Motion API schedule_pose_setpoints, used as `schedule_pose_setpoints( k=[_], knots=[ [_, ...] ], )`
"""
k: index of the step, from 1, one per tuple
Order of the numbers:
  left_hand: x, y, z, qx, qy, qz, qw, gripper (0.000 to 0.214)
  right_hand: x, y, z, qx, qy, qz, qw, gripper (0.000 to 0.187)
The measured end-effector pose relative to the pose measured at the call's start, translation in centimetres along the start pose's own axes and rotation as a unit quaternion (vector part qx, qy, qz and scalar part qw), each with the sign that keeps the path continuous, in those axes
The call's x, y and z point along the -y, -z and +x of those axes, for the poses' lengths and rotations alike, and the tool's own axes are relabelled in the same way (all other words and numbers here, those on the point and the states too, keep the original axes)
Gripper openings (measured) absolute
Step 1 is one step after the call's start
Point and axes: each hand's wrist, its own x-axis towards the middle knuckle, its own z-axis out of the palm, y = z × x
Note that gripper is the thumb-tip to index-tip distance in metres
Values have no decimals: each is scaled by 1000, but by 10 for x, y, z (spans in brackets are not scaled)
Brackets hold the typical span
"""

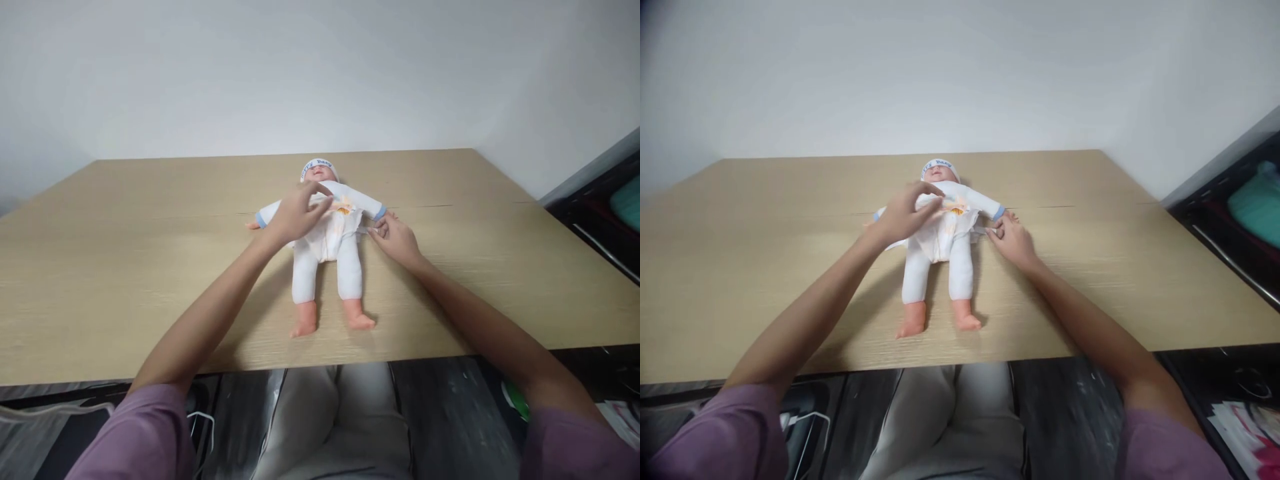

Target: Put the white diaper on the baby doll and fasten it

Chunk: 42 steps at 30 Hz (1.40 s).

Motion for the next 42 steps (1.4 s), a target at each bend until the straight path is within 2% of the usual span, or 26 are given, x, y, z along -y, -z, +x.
schedule_pose_setpoints(
  k=[3, 7, 11, 16, 20, 23, 26, 29, 32, 34, 37, 39, 42],
  knots=[
    [-12, -29, 7, 56, -58, 87, 993, 35, -1, -5, 4, 12, -19, 4, 1000, 27],
    [-10, -48, 8, 71, -53, 158, 983, 35, -1, -4, 8, 21, -58, 16, 998, 32],
    [-9, -48, 2, 68, -36, 187, 979, 42, 1, -4, 7, 12, -95, 58, 994, 35],
    [-10, -47, 1, 82, -18, 201, 976, 52, 5, -2, 7, 14, -86, 143, 986, 41],
    [-8, -47, 1, 82, -17, 204, 975, 56, 12, 8, 7, 16, -83, 285, 955, 51],
    [-7, -48, 1, 80, -20, 202, 976, 56, 25, 14, 13, 9, -96, 341, 935, 49],
    [-9, -49, 2, 88, -13, 194, 977, 59, 49, 10, 30, 10, -80, 351, 933, 46],
    [-10, -50, 3, 89, 8, 167, 982, 65, 74, -5, 51, 21, -39, 345, 937, 45],
    [-9, -45, 5, 95, 33, 122, 987, 77, 87, -22, 59, 28, 0, 313, 949, 39],
    [-4, -37, 8, 122, 43, 82, 988, 88, 84, -29, 51, 19, 23, 289, 957, 33],
    [9, -20, 13, 186, 28, -18, 982, 98, 74, -32, 25, -38, 74, 256, 963, 32],
    [19, -11, 16, 216, 15, -108, 970, 98, 70, -28, 6, -59, 116, 221, 967, 40],
    [33, -4, 18, 231, 14, -205, 951, 89, 74, -19, -10, -59, 169, 178, 968, 48]
  ],
)
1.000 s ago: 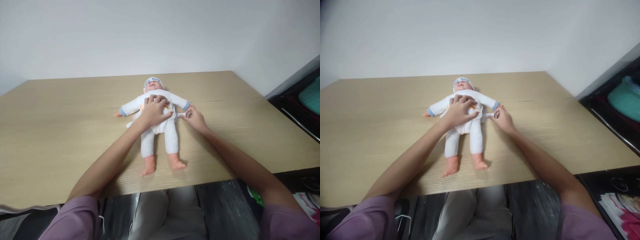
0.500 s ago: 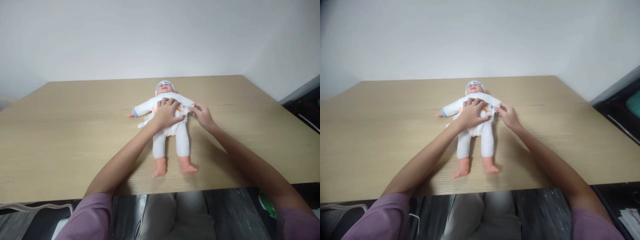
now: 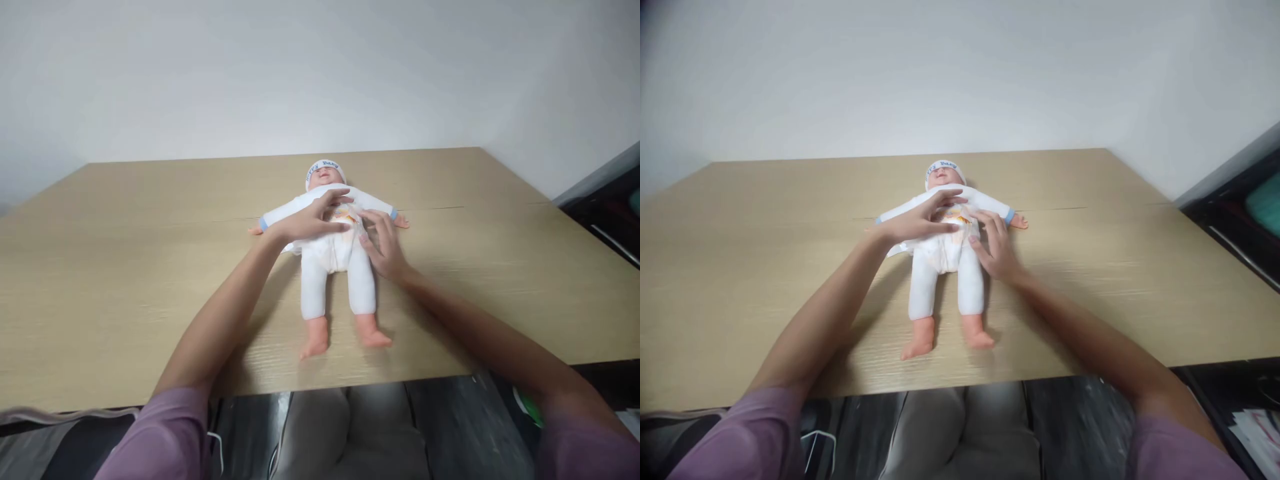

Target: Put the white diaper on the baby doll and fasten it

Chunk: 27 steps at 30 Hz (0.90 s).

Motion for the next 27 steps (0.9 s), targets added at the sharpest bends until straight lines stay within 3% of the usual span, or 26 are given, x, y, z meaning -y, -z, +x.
schedule_pose_setpoints(
  k=[6, 11, 15, 19, 23, 27],
  knots=[
    [5, -5, -1, -13, -23, -52, 998, 82, 5, -2, 6, 51, 53, 20, 997, 62],
    [12, -13, -11, -118, -48, -73, 989, 80, -3, -4, 7, 101, 47, 33, 993, 68],
    [25, -15, -48, -237, -10, 57, 970, 57, -4, 2, 8, 120, 52, -4, 991, 68],
    [41, -11, -96, -306, 70, 187, 931, 45, -4, 9, 9, 142, 49, -44, 988, 68],
    [55, -2, -119, -284, 162, 242, 914, 41, 13, 10, 17, 119, 53, -85, 988, 62],
    [59, 2, -120, -210, 205, 306, 906, 34, 59, -2, 42, 111, 75, -129, 982, 41]
  ],
)
